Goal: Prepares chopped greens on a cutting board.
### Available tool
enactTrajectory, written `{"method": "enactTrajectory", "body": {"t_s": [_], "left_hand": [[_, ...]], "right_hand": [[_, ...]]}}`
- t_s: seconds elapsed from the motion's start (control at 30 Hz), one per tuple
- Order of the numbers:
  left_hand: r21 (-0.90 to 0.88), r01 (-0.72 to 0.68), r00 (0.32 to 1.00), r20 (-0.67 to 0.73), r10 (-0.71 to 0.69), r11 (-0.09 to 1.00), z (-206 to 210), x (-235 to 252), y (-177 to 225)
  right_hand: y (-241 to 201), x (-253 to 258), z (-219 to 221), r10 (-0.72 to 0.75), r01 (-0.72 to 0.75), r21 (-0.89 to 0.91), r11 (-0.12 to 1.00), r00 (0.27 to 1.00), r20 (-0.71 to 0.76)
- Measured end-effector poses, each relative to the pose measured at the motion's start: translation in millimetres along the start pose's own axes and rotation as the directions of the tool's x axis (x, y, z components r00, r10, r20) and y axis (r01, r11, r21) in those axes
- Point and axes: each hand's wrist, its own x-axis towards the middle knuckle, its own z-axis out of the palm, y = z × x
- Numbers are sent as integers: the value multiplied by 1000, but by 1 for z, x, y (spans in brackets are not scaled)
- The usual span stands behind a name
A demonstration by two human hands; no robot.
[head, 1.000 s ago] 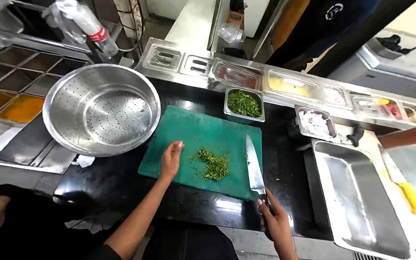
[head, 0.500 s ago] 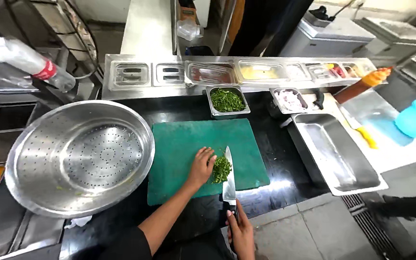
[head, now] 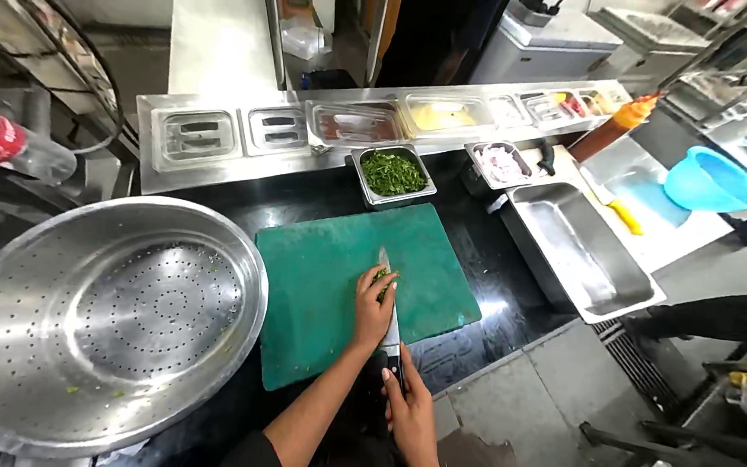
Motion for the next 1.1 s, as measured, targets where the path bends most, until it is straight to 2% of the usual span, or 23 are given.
{"method": "enactTrajectory", "body": {"t_s": [0.1, 0.23, 0.43, 0.53, 0.6, 0.7, 0.87, 0.93, 1.1], "left_hand": [[-53, 36, 999, 2, -36, 998, 1, 10, 13], [-115, 14, 999, -35, -18, 993, 2, 44, 46], [-120, -141, 986, -105, 129, 983, 16, 144, 83], [-106, -214, 965, -178, 193, 971, 30, 200, 80], [-87, -207, 961, -206, 186, 974, 36, 226, 73], [-42, -156, 964, -223, 143, 987, 44, 251, 60], [102, -130, 946, -286, 154, 986, 51, 277, 32], [190, -90, 952, -271, 140, 978, 47, 280, 31], [372, -24, 990, -121, 74, 928, 33, 279, 32]], "right_hand": [[-16, -1, -8, -29, 29, -5, 1000, 1000, 4], [-48, 17, -20, -92, 92, 39, 995, 996, 9], [-105, 103, -32, -215, 216, 48, 975, 976, -29], [-123, 156, -30, -256, 257, 52, 965, 967, -9], [-126, 186, -25, -264, 263, 57, 963, 965, 2], [-127, 218, -19, -274, 272, 79, 959, 962, 19], [-120, 242, -26, -240, 225, 147, 963, 966, 97], [-117, 245, -34, -225, 201, 172, 964, 966, 131], [-106, 244, -57, -243, 210, 226, 951, 961, 130]]}}
